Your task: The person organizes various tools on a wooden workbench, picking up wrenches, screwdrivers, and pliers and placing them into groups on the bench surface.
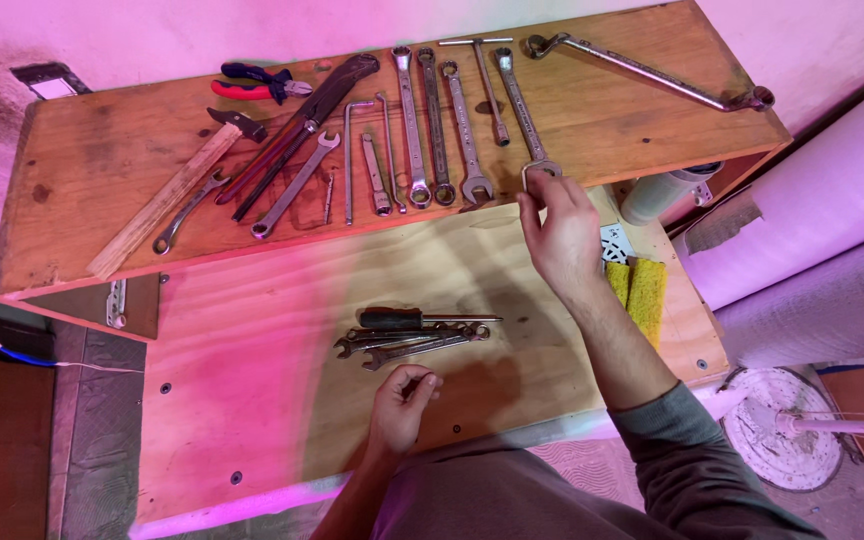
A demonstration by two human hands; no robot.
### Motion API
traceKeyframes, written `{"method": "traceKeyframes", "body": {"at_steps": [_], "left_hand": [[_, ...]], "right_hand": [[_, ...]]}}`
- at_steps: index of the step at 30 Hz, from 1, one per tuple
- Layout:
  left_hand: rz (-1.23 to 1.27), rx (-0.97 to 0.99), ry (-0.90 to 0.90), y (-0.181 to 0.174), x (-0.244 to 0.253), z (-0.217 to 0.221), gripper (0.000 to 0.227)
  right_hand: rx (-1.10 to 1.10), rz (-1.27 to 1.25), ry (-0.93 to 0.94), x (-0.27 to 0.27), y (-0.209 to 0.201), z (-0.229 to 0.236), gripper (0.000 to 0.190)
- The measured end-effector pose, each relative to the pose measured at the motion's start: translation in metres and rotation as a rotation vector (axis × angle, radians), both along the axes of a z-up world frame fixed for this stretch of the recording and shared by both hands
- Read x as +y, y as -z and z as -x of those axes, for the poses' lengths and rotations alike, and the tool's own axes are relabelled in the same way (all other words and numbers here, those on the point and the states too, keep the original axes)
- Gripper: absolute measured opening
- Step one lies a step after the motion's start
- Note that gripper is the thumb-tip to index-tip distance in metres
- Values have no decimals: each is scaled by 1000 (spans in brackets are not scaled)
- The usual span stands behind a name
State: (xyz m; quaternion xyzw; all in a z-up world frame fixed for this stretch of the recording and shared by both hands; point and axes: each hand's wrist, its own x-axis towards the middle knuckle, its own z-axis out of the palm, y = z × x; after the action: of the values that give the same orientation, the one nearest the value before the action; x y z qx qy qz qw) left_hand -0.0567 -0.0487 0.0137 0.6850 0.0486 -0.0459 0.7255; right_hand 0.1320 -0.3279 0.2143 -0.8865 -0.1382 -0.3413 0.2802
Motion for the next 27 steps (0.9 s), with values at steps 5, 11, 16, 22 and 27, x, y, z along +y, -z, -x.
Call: {"method": "traceKeyframes", "body": {"at_steps": [5,11,16,22,27], "left_hand": [[-26,-5,-22,-3,9,0,11],[-30,4,-21,-5,21,3,13],[7,39,-19,7,29,8,13],[15,29,-43,17,37,11,12],[32,63,-37,13,39,10,15]], "right_hand": [[7,36,43,5,-8,-34,9],[67,157,93,16,2,-57,19],[56,200,83,22,2,-38,12],[60,31,103,19,18,-30,22],[84,-7,122,19,22,-39,18]]}}
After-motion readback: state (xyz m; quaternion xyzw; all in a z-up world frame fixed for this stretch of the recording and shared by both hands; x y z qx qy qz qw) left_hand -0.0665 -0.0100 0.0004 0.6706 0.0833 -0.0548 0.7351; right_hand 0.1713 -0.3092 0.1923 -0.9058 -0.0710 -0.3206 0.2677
